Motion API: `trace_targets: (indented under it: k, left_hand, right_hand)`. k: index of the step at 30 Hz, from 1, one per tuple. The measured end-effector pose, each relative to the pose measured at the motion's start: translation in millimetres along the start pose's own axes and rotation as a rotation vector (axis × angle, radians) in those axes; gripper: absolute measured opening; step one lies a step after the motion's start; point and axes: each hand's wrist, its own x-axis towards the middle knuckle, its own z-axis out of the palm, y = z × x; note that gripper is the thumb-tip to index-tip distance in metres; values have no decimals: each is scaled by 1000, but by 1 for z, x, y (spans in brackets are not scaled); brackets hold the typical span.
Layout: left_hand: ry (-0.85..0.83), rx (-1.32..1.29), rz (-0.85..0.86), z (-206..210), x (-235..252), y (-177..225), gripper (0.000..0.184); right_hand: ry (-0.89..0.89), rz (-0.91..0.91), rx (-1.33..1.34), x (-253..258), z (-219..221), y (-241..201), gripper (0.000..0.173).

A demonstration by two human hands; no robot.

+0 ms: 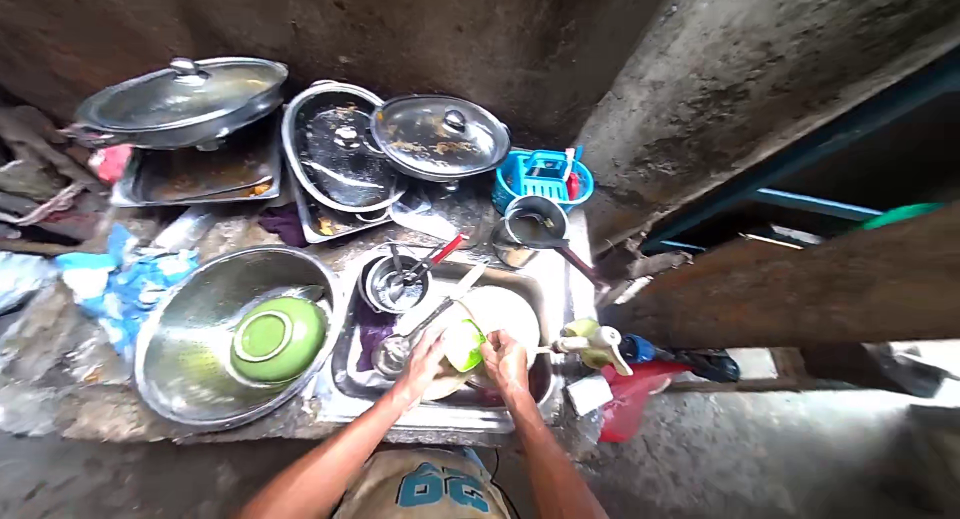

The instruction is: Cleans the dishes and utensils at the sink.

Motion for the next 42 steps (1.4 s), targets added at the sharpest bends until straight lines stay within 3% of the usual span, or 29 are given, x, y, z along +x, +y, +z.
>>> trace_targets:
  k: [2,4,9,13,17,20,24,26,29,30,32,35,37,39,42]
  left_hand:
    - [-149,-460,-179,31,15,3,55]
    - [-191,-648,-274,55,22,3,55]
    - [-230,-730,-332,89,32,-3,68]
    - [-169,-708,-382,114,38,2,59]
    - [-202,-692,-363,128,47,1,59]
    - [-199,-682,-396,134,49,4,63]
    - [-70,-670,-299,145,55,6,53]
    - [-1,-639,-219,149,61,3,48]
    - [52,-519,-82,153,67,-2,48]
    - [79,-490,-44,153,69,-5,49]
    - [138,-435,15,153,66,-5,45]
    - [165,-283,121,152,57,-3,39]
    - [204,-158,199,151,55,-1,39]
    - [202,-17,292,143,57,-2,47]
    - [161,-9,337,123,67,4,43]
  right_hand:
    - [25,22,50,-6,-12,16,23]
    - [32,29,31,-14,-25,25,26]
    - [135,-6,-115,-56,-76,55,41]
    - [473,32,-263,-69,-113,82,33]
    - [222,217,-494,-37,-127,72,44]
    - [371,34,-438,-2,-112,94,47]
    - [384,-120,-224,17,-101,97,46]
    - [334,-204,62,17,-82,93,57]
    - [323,-272,602,11,-48,63,45]
    - [302,-246,636,10,-40,56,38]
    - [256,-189,444,12,-33,47,30]
    - [258,-247,58,28,-27,49,35]
    - [271,-262,-34,37,-24,45,31]
    - [228,-249,111,35,-28,39,28]
    - [56,-238,639,32,-28,31,20]
